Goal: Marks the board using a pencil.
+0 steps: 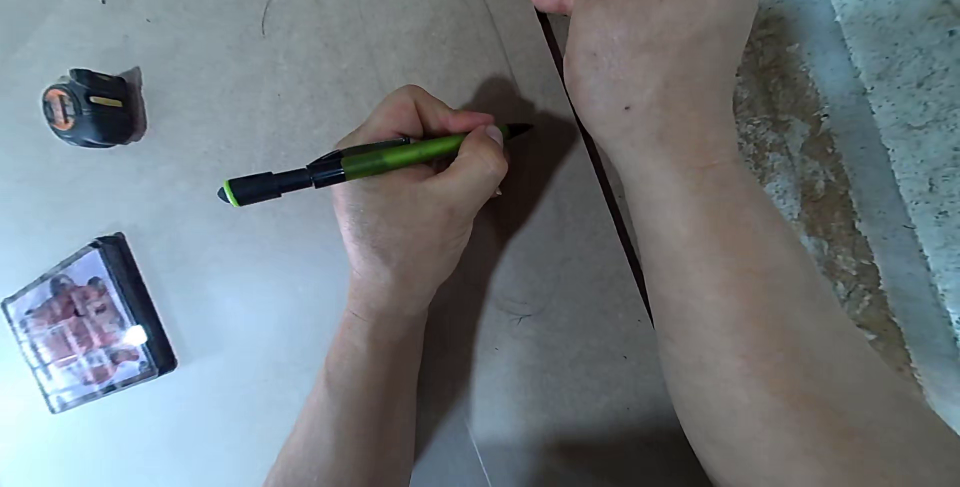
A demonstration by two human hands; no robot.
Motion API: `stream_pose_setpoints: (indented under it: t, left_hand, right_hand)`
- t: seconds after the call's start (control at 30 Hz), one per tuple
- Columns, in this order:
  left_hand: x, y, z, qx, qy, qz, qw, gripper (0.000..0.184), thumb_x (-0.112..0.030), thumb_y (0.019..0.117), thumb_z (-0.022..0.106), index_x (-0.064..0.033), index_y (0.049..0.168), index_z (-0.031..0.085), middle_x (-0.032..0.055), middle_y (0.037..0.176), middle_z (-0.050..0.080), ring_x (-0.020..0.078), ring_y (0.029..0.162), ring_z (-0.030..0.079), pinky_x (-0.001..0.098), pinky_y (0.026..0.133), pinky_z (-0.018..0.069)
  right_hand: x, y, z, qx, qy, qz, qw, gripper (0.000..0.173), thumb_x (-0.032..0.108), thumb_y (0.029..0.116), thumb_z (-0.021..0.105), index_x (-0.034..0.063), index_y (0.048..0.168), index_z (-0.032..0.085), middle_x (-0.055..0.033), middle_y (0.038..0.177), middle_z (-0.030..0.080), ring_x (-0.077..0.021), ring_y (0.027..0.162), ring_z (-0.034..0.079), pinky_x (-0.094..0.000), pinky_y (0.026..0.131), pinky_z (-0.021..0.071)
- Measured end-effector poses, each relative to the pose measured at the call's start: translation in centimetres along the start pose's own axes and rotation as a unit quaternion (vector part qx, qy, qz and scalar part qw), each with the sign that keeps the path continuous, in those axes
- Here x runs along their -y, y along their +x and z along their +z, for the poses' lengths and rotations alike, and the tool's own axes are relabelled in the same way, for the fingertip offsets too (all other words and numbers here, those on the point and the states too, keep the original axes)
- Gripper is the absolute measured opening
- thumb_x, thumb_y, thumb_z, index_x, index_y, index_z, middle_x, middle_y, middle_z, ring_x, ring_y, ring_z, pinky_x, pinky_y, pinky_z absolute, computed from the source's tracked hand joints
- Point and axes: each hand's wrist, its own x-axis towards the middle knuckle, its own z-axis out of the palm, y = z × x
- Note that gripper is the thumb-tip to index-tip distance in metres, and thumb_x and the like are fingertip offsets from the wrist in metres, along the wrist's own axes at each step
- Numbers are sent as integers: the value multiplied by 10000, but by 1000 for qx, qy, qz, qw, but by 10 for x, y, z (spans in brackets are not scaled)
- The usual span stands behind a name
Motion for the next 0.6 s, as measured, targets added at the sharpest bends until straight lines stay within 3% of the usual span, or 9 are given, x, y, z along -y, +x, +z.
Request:
stream_pose_setpoints:
  t: [0.6]
  left_hand:
    - [-11,-19,-1,27,15,-26,999,79,4,903,686,-47,951,648,44,782,716,160,629,703,276,539,618]
  right_hand:
    - [-3,0,4,-17,47,-19,999,222,85,960,609,155,793,738,67,783,736,-15,807,731,-214,734,614]
